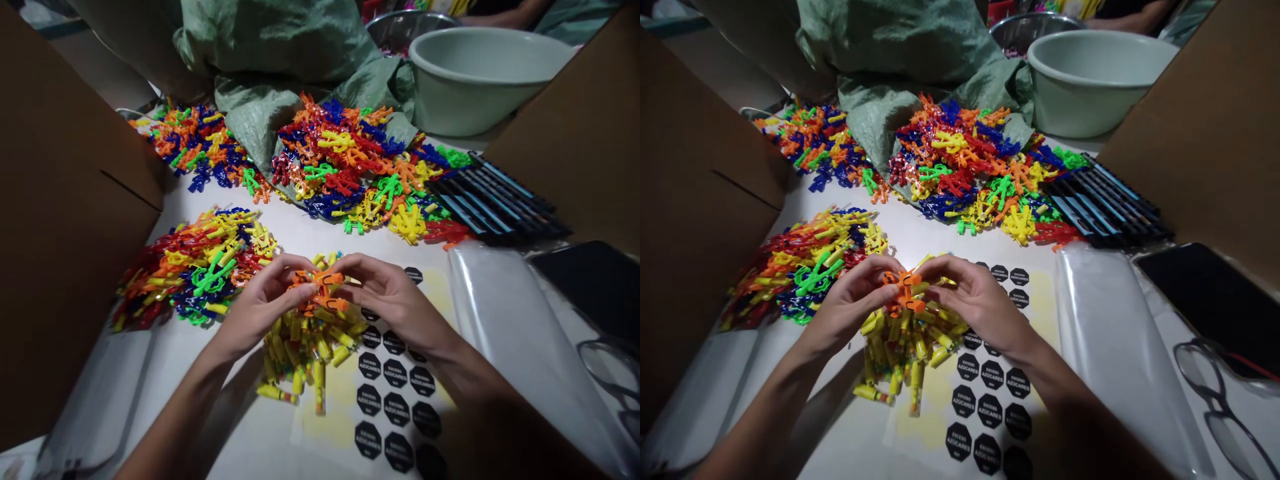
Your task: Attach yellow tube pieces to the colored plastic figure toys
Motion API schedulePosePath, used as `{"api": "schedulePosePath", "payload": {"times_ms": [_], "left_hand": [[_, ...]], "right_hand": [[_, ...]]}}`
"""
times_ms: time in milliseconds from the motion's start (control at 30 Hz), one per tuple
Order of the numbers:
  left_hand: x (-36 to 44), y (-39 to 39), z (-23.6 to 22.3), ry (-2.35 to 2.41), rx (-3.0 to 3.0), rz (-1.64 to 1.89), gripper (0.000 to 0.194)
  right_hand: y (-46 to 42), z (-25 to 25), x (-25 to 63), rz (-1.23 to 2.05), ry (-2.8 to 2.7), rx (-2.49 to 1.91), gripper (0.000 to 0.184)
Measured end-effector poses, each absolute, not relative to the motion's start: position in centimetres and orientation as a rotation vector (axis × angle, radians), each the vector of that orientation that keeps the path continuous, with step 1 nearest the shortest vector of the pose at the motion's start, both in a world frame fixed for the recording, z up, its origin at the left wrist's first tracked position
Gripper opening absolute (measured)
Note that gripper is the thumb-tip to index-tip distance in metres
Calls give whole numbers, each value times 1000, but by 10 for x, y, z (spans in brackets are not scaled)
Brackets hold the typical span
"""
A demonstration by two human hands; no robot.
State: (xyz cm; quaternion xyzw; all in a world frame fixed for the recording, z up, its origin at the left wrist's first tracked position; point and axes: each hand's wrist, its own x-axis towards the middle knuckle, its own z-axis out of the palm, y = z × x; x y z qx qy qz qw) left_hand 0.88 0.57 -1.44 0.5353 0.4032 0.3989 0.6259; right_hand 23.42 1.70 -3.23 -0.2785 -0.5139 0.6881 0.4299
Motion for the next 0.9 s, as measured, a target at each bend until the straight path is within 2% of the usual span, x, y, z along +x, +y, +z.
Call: {"api": "schedulePosePath", "payload": {"times_ms": [267,500,900], "left_hand": [[13,4,-14,948,1215,935,15],[12,2,-6,1362,1841,789,12],[11,-1,-8,1403,1983,770,11]], "right_hand": [[16,-38,230,1707,-1158,-640,21],[15,-41,230,1237,-1492,-1000,20],[7,-48,222,877,-1760,-1105,25]]}}
